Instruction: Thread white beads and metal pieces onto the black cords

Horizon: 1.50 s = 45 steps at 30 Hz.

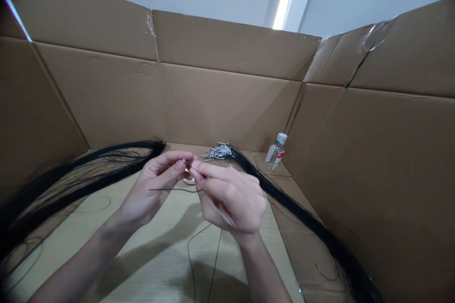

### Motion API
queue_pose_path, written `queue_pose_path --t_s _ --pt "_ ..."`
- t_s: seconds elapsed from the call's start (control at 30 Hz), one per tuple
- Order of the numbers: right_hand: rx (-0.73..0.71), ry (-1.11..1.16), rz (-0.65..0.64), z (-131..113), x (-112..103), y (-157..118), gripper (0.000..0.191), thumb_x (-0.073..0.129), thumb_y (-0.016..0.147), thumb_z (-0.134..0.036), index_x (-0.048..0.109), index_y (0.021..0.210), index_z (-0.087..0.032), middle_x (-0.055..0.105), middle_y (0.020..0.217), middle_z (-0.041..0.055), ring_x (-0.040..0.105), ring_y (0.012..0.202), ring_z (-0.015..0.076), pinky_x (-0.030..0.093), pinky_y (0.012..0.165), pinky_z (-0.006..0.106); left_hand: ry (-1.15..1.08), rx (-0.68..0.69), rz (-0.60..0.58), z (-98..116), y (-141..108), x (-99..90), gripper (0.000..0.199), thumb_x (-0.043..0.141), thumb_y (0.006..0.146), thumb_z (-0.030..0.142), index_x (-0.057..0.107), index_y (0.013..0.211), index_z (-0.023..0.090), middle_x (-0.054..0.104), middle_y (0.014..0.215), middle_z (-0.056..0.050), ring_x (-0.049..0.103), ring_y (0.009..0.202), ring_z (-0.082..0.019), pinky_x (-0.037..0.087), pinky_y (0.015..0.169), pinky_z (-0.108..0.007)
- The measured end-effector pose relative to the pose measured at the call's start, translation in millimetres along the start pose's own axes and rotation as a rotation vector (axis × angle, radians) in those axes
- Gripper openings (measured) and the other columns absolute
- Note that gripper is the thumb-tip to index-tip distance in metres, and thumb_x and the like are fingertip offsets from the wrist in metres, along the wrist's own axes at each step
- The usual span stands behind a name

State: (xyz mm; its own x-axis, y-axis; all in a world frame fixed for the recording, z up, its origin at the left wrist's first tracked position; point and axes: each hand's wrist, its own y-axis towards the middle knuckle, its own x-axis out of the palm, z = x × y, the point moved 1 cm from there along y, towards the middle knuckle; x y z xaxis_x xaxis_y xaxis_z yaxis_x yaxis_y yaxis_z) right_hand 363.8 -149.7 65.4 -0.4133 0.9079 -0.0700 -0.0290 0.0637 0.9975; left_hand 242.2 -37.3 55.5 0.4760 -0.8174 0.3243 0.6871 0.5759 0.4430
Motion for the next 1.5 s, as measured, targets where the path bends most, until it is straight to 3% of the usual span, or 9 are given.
queue_pose_path --t_s 0.17,0.3,0.47,0.6,0.73,1.03,1.23,1.33,1.5 --pt "0.121 0.081 0.050 -1.4 7.9 3.8 0.026 0.080 0.082 -0.003 0.067 0.088 -0.024 0.083 0.090 -0.0021 0.075 0.060 0.0138 0.056 0.045 0.022 0.184 0.065 -0.037 7.1 -0.6 -5.7 0.013 0.076 0.096 0.029 0.085 0.104 0.035 0.080 0.102 0.002 0.071 0.093 -0.010 0.055 0.082 -0.013" --pt "0.396 0.272 0.040 -2.4 15.3 6.2 0.021 0.080 0.084 -0.008 0.066 0.085 -0.024 0.080 0.087 -0.0022 0.070 0.059 0.0112 0.041 0.039 0.020 0.255 0.097 0.040 7.8 -2.3 -7.0 0.015 0.077 0.094 0.029 0.085 0.105 0.035 0.078 0.103 0.002 0.069 0.089 -0.010 0.055 0.076 -0.013" --pt "0.651 0.544 -0.024 3.5 16.9 10.5 0.023 0.087 0.081 -0.015 0.065 0.078 -0.021 0.078 0.089 0.0003 0.072 0.072 0.0133 0.050 0.051 0.021 0.195 0.090 0.139 4.1 -1.5 -9.0 0.013 0.083 0.089 0.028 0.085 0.101 0.033 0.079 0.098 0.001 0.070 0.085 -0.011 0.056 0.073 -0.015" --pt "0.696 0.714 -0.038 12.9 17.1 9.0 0.020 0.090 0.079 -0.021 0.070 0.078 -0.021 0.077 0.092 0.0004 0.072 0.080 0.0136 0.058 0.067 0.023 0.138 0.065 0.168 5.1 0.5 -9.4 0.007 0.086 0.086 0.030 0.083 0.093 0.028 0.076 0.087 0.002 0.068 0.078 -0.009 0.055 0.071 -0.014" --pt "0.714 0.780 -0.050 19.7 18.7 4.2 0.015 0.088 0.084 -0.024 0.074 0.082 -0.023 0.077 0.096 -0.0006 0.069 0.082 0.0110 0.054 0.068 0.021 0.124 0.033 0.165 5.8 1.1 -8.9 0.008 0.085 0.087 0.033 0.083 0.093 0.029 0.073 0.082 0.003 0.065 0.072 -0.008 0.054 0.069 -0.015" --pt "0.657 0.706 -0.001 16.9 19.8 2.6 0.016 0.077 0.088 -0.016 0.068 0.075 -0.020 0.076 0.094 0.0004 0.067 0.078 0.0124 0.052 0.064 0.025 -0.003 -0.023 0.138 6.3 0.3 -5.9 0.010 0.086 0.086 0.032 0.081 0.092 0.027 0.070 0.084 0.003 0.064 0.077 -0.008 0.053 0.072 -0.016" --pt "0.541 0.492 0.086 7.1 21.4 4.7 0.020 0.070 0.087 -0.011 0.060 0.072 -0.020 0.074 0.084 0.0003 0.065 0.066 0.0124 0.047 0.051 0.025 -0.205 -0.171 0.062 4.9 2.3 -1.2 0.009 0.082 0.089 0.026 0.077 0.094 0.021 0.067 0.082 0.000 0.060 0.076 -0.009 0.053 0.072 -0.017" --pt "0.395 0.276 0.154 0.6 21.5 4.7 0.022 0.072 0.086 -0.008 0.060 0.072 -0.020 0.075 0.083 -0.0001 0.059 0.056 0.0095 0.037 0.043 0.024 -0.256 -0.212 0.037 4.2 2.1 0.8 0.009 0.081 0.090 0.025 0.075 0.094 0.019 0.065 0.082 0.000 0.059 0.076 -0.009 0.053 0.073 -0.018" --pt "0.134 0.101 0.200 -4.5 20.9 3.0 0.022 0.075 0.082 -0.001 0.063 0.079 -0.019 0.078 0.086 0.0008 0.061 0.056 0.0087 0.037 0.040 0.023 -0.287 -0.252 0.040 2.1 1.1 1.0 0.010 0.082 0.090 0.024 0.075 0.095 0.018 0.066 0.086 0.000 0.062 0.080 -0.009 0.055 0.076 -0.018"
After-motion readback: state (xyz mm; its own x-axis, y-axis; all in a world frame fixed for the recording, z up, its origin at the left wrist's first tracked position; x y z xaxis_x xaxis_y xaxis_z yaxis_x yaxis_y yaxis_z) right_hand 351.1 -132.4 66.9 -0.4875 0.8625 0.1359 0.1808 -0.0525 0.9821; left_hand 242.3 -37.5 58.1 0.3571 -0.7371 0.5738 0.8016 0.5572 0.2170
